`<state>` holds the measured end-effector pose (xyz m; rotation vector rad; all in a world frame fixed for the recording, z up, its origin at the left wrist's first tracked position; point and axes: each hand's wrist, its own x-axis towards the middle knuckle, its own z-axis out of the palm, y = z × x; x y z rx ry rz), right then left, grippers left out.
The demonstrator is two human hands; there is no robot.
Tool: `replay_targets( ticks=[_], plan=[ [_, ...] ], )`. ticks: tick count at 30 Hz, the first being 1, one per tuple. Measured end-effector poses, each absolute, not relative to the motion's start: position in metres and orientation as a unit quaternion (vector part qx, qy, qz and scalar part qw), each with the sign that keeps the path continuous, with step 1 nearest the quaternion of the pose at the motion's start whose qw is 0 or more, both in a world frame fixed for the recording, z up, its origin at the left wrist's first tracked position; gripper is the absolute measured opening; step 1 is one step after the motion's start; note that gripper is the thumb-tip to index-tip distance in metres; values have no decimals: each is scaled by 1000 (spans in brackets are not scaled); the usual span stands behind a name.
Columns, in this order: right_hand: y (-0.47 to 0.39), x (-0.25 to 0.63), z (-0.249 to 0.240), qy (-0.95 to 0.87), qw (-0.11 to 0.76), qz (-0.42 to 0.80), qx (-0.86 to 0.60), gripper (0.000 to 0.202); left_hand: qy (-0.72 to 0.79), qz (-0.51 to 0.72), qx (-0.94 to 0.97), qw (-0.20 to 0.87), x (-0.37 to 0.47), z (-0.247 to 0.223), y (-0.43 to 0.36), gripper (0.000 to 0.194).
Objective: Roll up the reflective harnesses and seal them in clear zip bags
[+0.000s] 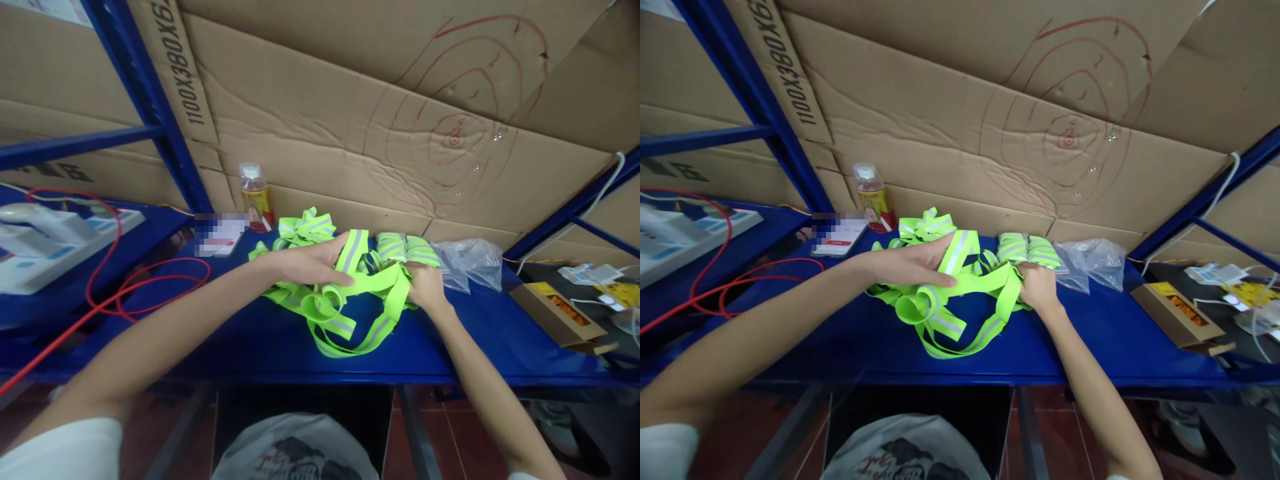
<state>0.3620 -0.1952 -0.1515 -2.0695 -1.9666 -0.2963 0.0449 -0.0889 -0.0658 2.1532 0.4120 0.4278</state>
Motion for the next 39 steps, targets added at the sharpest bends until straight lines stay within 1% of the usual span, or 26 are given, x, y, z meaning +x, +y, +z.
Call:
replay_targets(
  ticks=[2, 3, 4, 5, 6, 8, 9, 10, 11, 13, 14, 16, 18, 20, 22, 24, 25, 26, 27, 29, 31, 33, 35, 37, 39],
  plan=[
    [-198, 367, -150, -697, 120, -80, -703, 23, 186, 206, 873, 401, 47, -66, -89, 55],
    [-200, 369, -149, -715, 119, -55, -686, 18, 209, 217, 875, 378, 48, -66, -88, 44],
    [-203, 371, -147, -737, 124, -18, -664, 19, 232, 224, 879, 350, 50, -66, -88, 32],
    [-206, 373, -146, -758, 134, 25, -638, 30, 249, 226, 885, 322, 51, -66, -88, 23],
    [-209, 373, -143, -775, 143, 71, -612, 47, 256, 220, 893, 296, 53, -64, -87, 21],
    [-217, 373, -137, -792, 153, 142, -573, 86, 270, 202, 908, 249, 56, -60, -85, 23],
    [-221, 370, -132, -796, 161, 153, -564, 103, 278, 194, 912, 233, 57, -57, -84, 24],
    [-224, 366, -127, -799, 175, 148, -557, 114, 285, 187, 914, 221, 58, -54, -83, 28],
    [-227, 359, -122, -800, 199, 131, -550, 120, 288, 184, 915, 214, 60, -50, -81, 35],
    [-227, 342, -111, -797, 277, 85, -530, 118, 276, 183, 920, 211, 63, -41, -81, 48],
    [-225, 331, -106, -788, 323, 64, -520, 117, 261, 183, 923, 214, 64, -37, -83, 51],
    [-216, 311, -99, -769, 392, 28, -504, 119, 227, 192, 931, 212, 67, -29, -90, 51],
    [-205, 295, -94, -756, 437, 20, -487, 113, 184, 224, 937, 196, 69, -22, -102, 47],
    [-193, 287, -92, -740, 472, 40, -477, 95, 138, 272, 936, 179, 69, -18, -117, 43],
    [-186, 285, -90, -719, 497, 71, -481, 66, 101, 307, 930, 174, 65, -13, -130, 44],
    [-182, 287, -89, -697, 517, 98, -487, 39, 71, 315, 929, 182, 57, -7, -136, 55],
    [-182, 289, -90, -687, 528, 109, -488, 33, 59, 308, 930, 189, 53, -3, -136, 61],
    [-181, 290, -90, -677, 538, 119, -488, 31, 50, 298, 933, 197, 49, 1, -135, 64],
    [-181, 293, -91, -667, 549, 128, -487, 33, 50, 294, 933, 203, 45, 5, -132, 65],
    [-182, 297, -92, -650, 563, 140, -492, 45, 75, 308, 927, 202, 41, 11, -127, 58],
    [-184, 301, -93, -636, 569, 140, -502, 57, 109, 352, 911, 184, 41, 15, -124, 48],
    [-186, 304, -90, -649, 553, 150, -500, 62, 115, 387, 900, 165, 45, 15, -125, 40],
    [-189, 306, -85, -693, 515, 185, -469, 67, 92, 389, 902, 161, 50, 15, -128, 35],
    [-191, 307, -80, -728, 489, 214, -431, 68, 67, 367, 912, 173, 54, 15, -130, 35],
    [-192, 307, -79, -735, 490, 209, -420, 63, 53, 337, 919, 196, 54, 17, -132, 36]
  ],
)
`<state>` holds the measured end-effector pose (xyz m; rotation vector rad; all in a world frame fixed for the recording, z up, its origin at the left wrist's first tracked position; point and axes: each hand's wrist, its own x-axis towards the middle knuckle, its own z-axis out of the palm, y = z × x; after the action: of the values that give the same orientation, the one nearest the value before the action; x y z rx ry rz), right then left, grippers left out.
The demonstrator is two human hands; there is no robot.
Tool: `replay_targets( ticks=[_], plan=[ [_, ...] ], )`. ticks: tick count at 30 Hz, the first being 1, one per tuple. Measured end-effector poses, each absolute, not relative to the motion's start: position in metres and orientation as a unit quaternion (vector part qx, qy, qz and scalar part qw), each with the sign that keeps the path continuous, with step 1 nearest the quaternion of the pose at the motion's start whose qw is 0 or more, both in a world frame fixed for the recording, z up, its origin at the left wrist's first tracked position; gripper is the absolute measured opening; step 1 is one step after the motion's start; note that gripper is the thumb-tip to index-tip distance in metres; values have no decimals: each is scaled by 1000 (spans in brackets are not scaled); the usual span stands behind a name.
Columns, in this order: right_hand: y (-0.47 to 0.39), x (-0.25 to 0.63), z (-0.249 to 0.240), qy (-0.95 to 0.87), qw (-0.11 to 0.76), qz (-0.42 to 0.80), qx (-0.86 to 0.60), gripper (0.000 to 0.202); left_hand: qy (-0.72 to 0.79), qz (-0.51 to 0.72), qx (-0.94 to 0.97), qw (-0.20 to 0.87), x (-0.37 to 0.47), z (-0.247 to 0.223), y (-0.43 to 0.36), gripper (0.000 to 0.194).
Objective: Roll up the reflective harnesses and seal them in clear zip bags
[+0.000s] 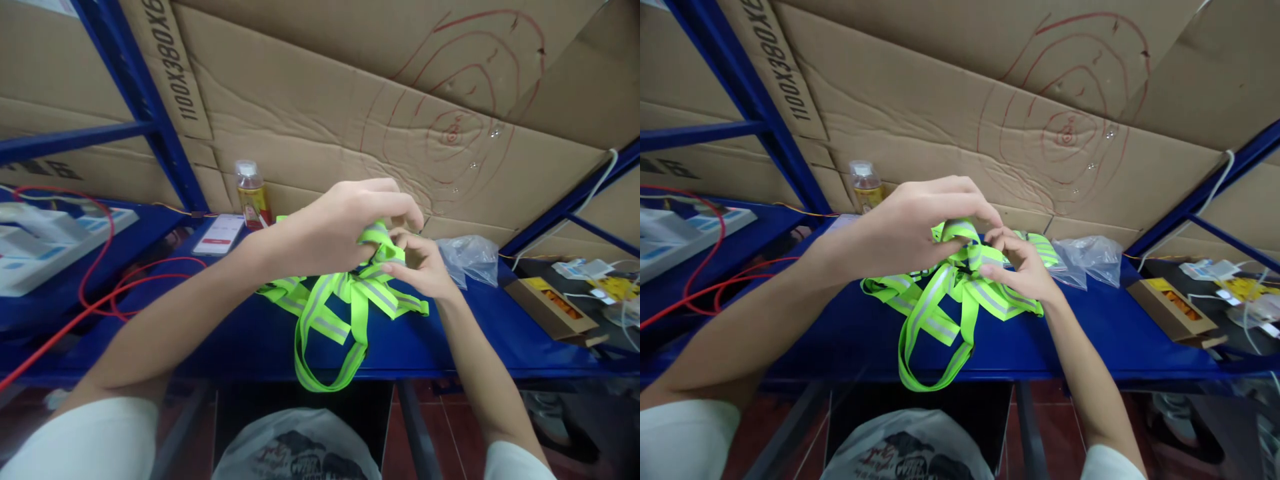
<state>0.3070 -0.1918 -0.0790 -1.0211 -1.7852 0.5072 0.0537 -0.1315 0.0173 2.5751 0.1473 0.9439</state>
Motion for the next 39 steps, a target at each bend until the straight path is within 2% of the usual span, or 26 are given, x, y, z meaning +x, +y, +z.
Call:
replay_targets(
  ticks=[5, 7, 11, 15, 18, 21, 23, 26, 30, 32, 35, 39],
  plan=[
    [-195, 312, -94, -696, 517, 59, -495, 30, -12, 229, 923, 310, 39, 26, -142, 49],
    [-197, 314, -102, -679, 525, 30, -512, 33, -25, 237, 914, 327, 34, 26, -151, 47],
    [-194, 313, -108, -643, 588, 72, -485, 28, -49, 300, 896, 323, 37, 12, -159, 42],
    [-189, 310, -102, -593, 655, 175, -435, 33, 67, 402, 867, 287, 64, -29, -119, 32],
    [-194, 313, -96, -586, 674, 207, -400, 41, 99, 303, 897, 306, 92, -74, -72, 27],
    [-209, 319, -95, -597, 665, 197, -403, 36, 98, 173, 914, 354, 114, -115, -41, 24],
    [-224, 324, -97, -614, 647, 192, -409, 28, 88, 120, 916, 372, 123, -135, -33, 32],
    [-247, 333, -101, -666, 599, 150, -419, 15, 110, 45, 940, 320, 132, -152, -27, 50],
    [-267, 344, -103, -735, 509, 35, -447, 24, 142, -33, 948, 284, 142, -156, -21, 82],
    [-271, 348, -103, -743, 493, 0, -452, 28, 137, -70, 947, 282, 145, -153, -20, 77],
    [-272, 354, -102, -731, 507, -48, -454, 29, 105, -109, 946, 286, 143, -146, -22, 57],
    [-277, 359, -101, -693, 533, -121, -471, 42, 90, -42, 951, 291, 132, -129, -20, 48]
  ],
)
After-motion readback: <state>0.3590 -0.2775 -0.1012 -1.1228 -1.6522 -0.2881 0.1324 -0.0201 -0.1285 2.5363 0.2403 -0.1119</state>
